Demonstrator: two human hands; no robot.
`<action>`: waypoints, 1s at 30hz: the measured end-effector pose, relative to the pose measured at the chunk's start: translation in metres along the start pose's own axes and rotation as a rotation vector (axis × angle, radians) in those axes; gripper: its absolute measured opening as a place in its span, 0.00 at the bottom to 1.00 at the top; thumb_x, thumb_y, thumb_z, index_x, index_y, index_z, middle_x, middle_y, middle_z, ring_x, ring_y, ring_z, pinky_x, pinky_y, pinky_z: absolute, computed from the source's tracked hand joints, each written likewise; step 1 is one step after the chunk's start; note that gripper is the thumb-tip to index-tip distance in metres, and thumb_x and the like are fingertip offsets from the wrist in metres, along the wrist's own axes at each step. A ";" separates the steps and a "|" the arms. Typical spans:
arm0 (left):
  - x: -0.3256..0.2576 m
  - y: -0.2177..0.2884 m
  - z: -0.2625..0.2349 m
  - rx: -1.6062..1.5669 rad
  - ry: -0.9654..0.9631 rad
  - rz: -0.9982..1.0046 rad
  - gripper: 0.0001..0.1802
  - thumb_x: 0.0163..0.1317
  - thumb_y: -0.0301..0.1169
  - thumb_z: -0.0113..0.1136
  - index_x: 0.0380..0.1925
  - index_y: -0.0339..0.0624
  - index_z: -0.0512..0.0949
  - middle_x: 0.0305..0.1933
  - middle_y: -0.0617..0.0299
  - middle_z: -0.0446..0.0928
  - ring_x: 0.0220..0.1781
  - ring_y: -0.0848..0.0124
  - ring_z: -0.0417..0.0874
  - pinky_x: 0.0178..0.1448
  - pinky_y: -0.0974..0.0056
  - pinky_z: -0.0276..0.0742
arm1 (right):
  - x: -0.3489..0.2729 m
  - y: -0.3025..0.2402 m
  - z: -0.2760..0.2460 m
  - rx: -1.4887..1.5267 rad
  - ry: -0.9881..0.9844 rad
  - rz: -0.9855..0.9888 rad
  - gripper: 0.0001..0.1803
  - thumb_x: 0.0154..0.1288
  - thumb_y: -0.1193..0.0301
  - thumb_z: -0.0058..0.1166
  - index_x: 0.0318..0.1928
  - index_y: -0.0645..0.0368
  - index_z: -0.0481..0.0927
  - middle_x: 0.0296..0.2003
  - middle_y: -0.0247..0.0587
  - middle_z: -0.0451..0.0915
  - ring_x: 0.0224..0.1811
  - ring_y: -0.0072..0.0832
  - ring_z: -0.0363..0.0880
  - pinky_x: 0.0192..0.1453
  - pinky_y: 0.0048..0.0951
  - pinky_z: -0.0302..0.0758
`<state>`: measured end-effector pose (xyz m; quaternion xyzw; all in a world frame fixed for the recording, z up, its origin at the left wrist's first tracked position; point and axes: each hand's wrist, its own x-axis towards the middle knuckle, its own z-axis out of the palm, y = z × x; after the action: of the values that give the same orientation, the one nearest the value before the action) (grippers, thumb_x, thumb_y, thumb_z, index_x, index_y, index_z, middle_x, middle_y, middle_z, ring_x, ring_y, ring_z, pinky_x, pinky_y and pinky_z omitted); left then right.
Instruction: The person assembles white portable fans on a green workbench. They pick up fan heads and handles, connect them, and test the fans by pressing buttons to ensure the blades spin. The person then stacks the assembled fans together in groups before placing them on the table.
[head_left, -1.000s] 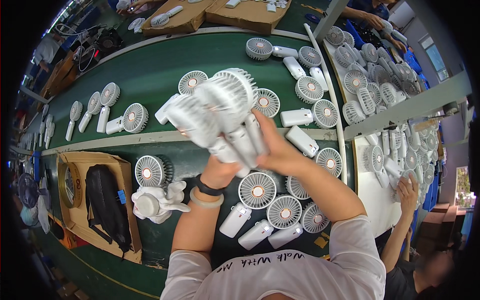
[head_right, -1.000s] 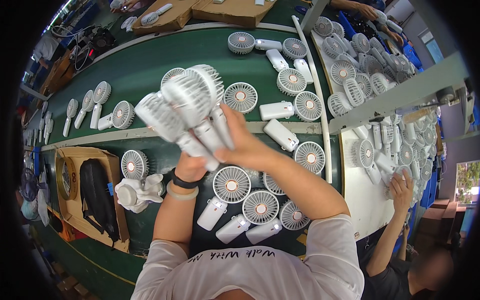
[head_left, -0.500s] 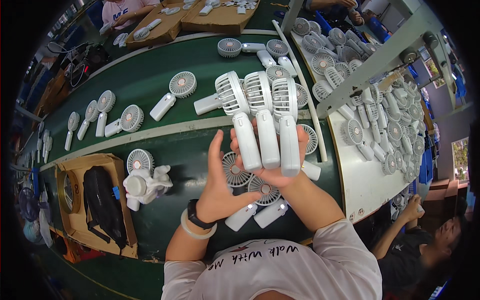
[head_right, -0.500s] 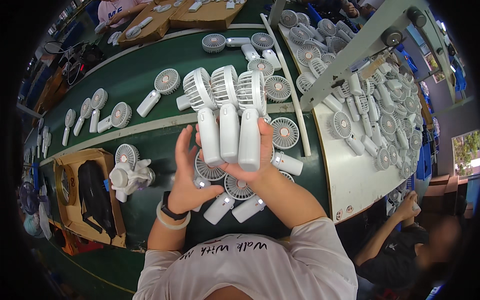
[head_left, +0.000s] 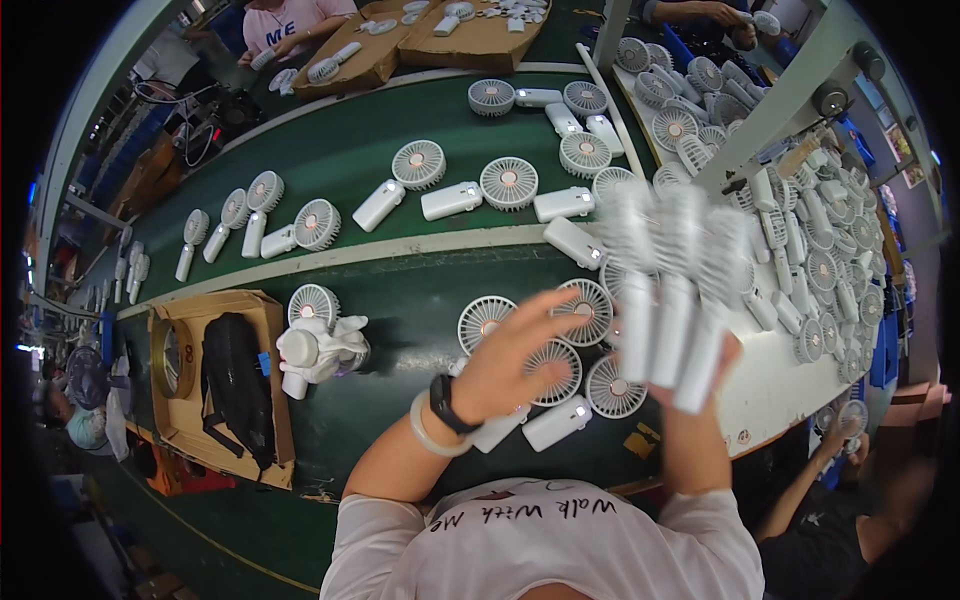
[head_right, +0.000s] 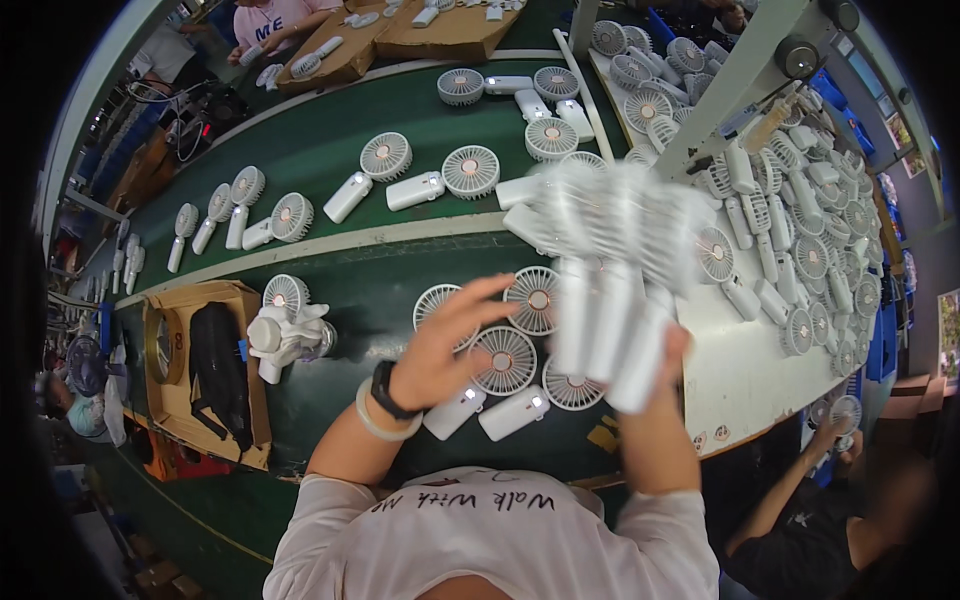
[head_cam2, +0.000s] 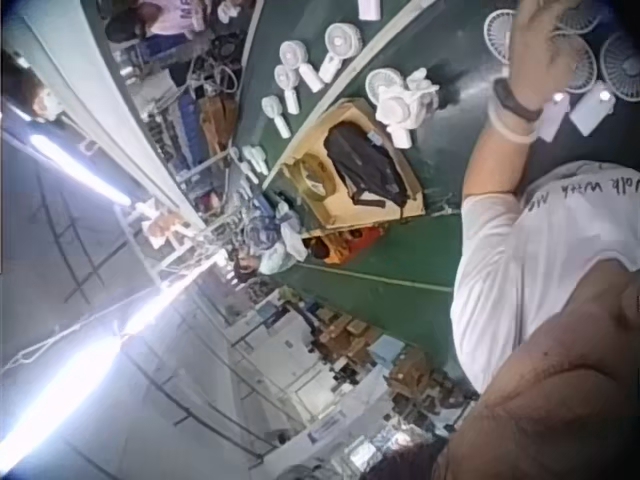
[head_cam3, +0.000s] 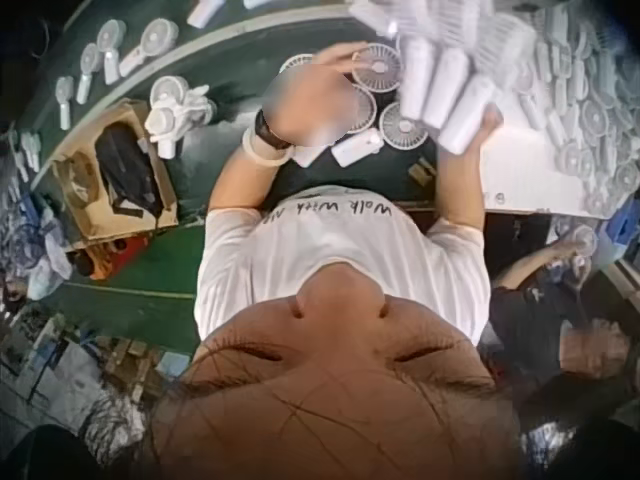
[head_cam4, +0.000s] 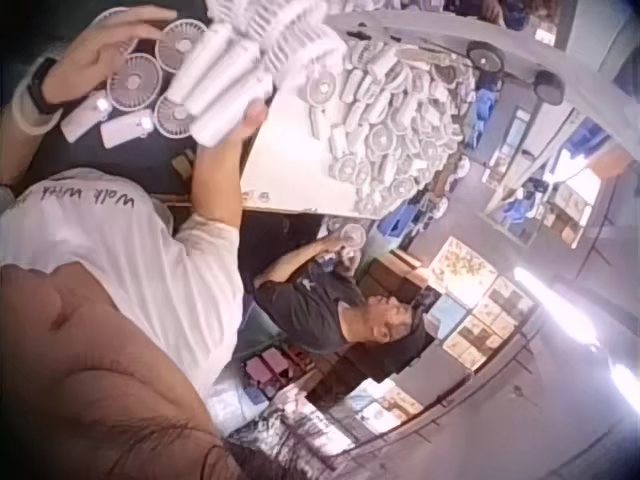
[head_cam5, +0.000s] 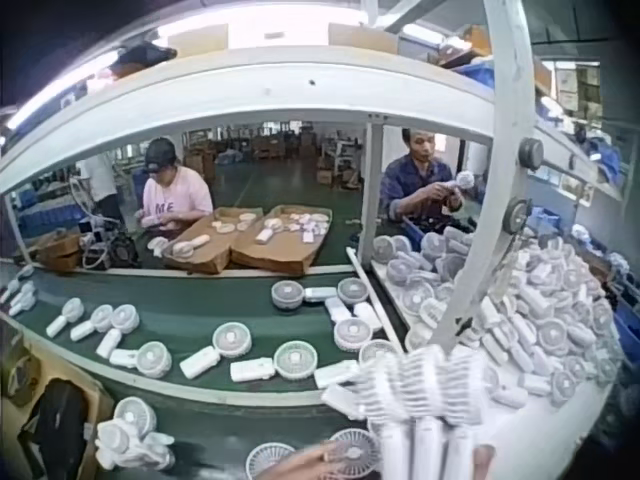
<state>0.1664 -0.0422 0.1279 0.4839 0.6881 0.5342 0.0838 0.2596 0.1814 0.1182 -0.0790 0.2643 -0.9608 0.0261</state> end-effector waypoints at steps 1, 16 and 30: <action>0.006 -0.020 -0.005 0.092 0.174 -0.019 0.18 0.61 0.37 0.53 0.46 0.36 0.75 0.56 0.51 0.71 0.58 0.56 0.71 0.62 0.58 0.63 | -0.024 -0.016 -0.014 -0.154 0.156 -0.122 0.51 0.42 0.44 0.61 0.62 0.61 0.59 0.57 0.55 0.65 0.57 0.49 0.67 0.57 0.49 0.69; 0.061 -0.159 -0.079 1.181 0.199 -0.452 0.17 0.59 0.30 0.49 0.49 0.41 0.72 0.43 0.53 0.76 0.44 0.56 0.77 0.48 0.56 0.73 | -0.192 -0.152 -0.115 -2.097 0.897 0.140 0.48 0.25 0.77 0.67 0.57 0.61 0.63 0.62 0.55 0.56 0.64 0.46 0.58 0.65 0.34 0.59; -0.007 -0.125 -0.044 -1.330 0.465 -0.284 0.26 0.65 0.38 0.50 0.60 0.37 0.60 0.57 0.46 0.68 0.54 0.57 0.74 0.57 0.51 0.73 | 0.020 -0.065 -0.008 -2.262 0.534 -0.307 0.20 0.52 0.79 0.56 0.48 0.62 0.74 0.50 0.50 0.73 0.55 0.47 0.69 0.60 0.38 0.63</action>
<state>0.0704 -0.0712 0.0417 0.1097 0.2733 0.9134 0.2810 0.2381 0.2394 0.1477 0.1159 0.9529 -0.1575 -0.2317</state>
